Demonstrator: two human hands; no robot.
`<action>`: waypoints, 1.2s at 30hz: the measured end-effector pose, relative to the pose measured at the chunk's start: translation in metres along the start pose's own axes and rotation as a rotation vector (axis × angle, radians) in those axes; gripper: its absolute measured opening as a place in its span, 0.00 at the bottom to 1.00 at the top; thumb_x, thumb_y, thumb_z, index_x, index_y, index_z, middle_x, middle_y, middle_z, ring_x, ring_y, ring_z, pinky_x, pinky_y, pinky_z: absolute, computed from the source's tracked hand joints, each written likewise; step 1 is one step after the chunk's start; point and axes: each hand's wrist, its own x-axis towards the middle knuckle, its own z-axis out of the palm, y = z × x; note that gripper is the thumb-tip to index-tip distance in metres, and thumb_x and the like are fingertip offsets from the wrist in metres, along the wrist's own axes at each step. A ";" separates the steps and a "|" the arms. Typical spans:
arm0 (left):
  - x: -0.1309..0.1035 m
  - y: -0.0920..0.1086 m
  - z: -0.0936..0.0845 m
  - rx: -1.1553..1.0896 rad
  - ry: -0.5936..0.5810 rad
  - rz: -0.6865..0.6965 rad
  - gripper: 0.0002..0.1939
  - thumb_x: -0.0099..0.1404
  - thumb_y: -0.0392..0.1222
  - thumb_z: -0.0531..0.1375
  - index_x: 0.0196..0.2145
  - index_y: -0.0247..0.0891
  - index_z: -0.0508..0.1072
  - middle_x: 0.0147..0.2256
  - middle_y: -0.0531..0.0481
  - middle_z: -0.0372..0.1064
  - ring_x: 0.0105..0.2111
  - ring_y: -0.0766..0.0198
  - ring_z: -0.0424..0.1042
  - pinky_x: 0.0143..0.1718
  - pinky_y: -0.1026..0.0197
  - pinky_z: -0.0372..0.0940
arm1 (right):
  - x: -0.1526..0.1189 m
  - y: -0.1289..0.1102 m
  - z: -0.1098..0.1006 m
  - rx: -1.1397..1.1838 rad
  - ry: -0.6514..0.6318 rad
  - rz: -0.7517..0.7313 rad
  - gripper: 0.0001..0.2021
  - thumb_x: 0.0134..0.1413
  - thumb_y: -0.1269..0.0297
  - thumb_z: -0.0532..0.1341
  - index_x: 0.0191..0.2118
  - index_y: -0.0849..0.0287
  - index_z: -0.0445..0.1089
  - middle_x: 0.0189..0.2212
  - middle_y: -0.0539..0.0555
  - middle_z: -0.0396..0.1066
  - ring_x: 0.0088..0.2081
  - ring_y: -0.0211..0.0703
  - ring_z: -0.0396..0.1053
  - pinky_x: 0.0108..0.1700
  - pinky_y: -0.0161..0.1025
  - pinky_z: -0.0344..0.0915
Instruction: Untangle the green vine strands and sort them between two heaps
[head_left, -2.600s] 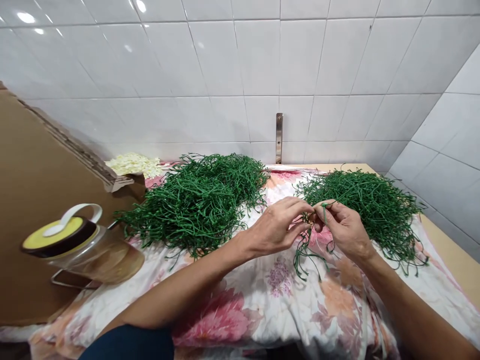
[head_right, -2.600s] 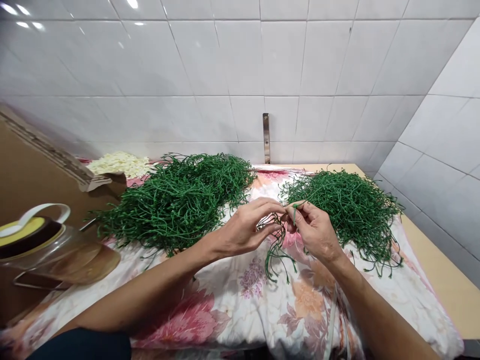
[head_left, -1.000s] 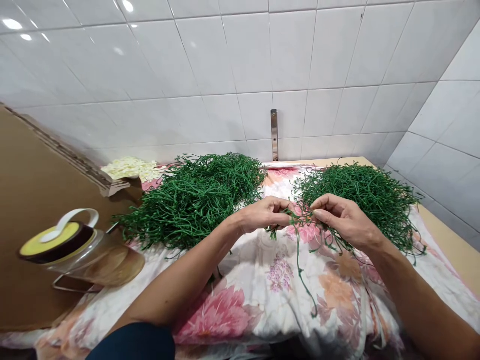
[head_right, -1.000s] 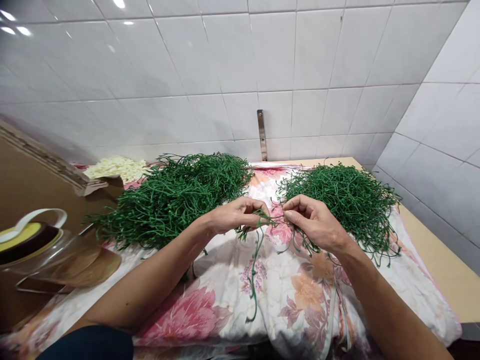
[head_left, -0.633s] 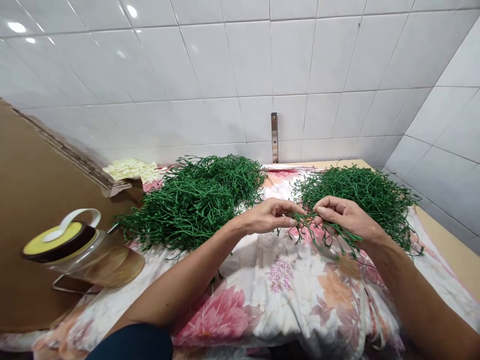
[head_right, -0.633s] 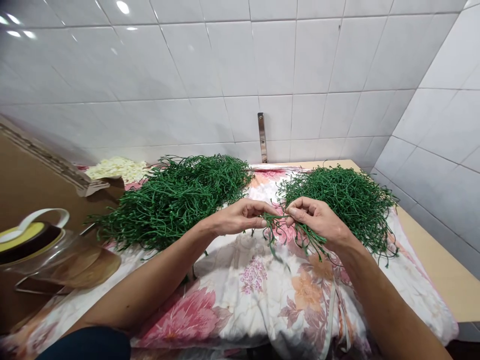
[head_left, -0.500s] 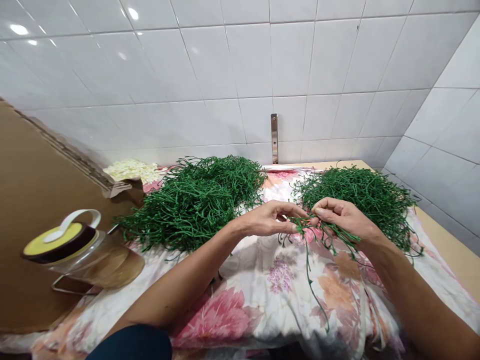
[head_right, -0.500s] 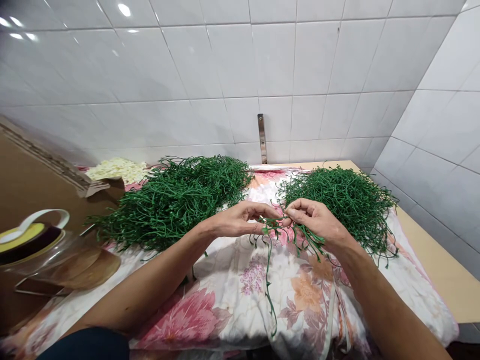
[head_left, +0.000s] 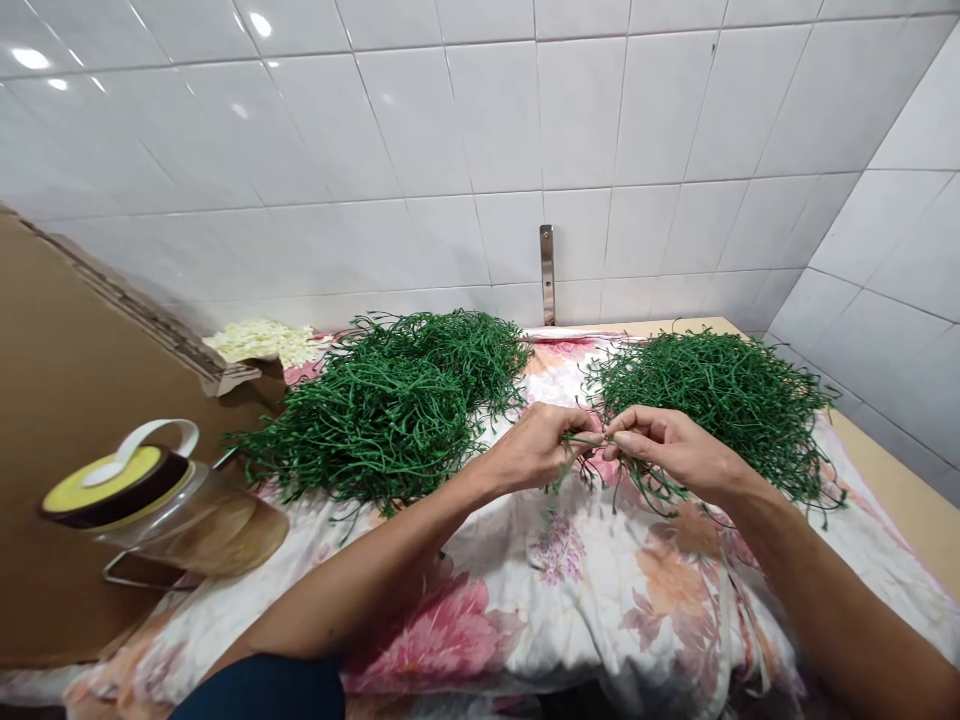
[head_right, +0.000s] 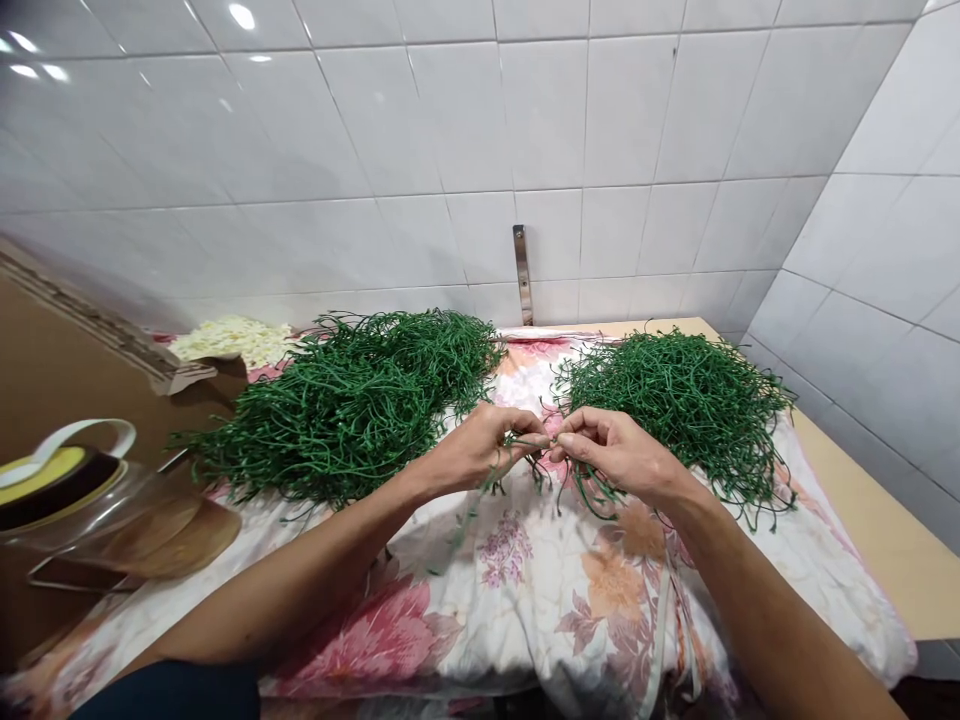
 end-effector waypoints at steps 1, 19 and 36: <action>0.001 -0.001 -0.001 -0.018 -0.002 -0.027 0.11 0.68 0.43 0.61 0.33 0.34 0.79 0.28 0.51 0.74 0.29 0.67 0.70 0.32 0.65 0.59 | -0.001 -0.001 -0.001 -0.012 -0.017 0.007 0.21 0.55 0.45 0.69 0.42 0.60 0.74 0.35 0.56 0.76 0.32 0.39 0.69 0.32 0.36 0.63; 0.002 -0.015 0.003 -0.483 -0.284 -0.158 0.21 0.63 0.56 0.66 0.34 0.32 0.80 0.26 0.50 0.68 0.26 0.69 0.63 0.28 0.65 0.57 | -0.008 -0.010 -0.016 -0.081 0.005 -0.073 0.17 0.57 0.49 0.69 0.42 0.59 0.77 0.36 0.55 0.75 0.36 0.41 0.69 0.38 0.38 0.65; 0.005 -0.021 0.002 -0.649 -0.186 -0.209 0.17 0.58 0.50 0.70 0.39 0.33 0.81 0.32 0.48 0.72 0.29 0.68 0.65 0.31 0.64 0.59 | -0.008 -0.006 -0.018 -0.188 0.059 -0.121 0.14 0.56 0.58 0.69 0.45 0.58 0.76 0.39 0.56 0.77 0.39 0.44 0.73 0.42 0.42 0.70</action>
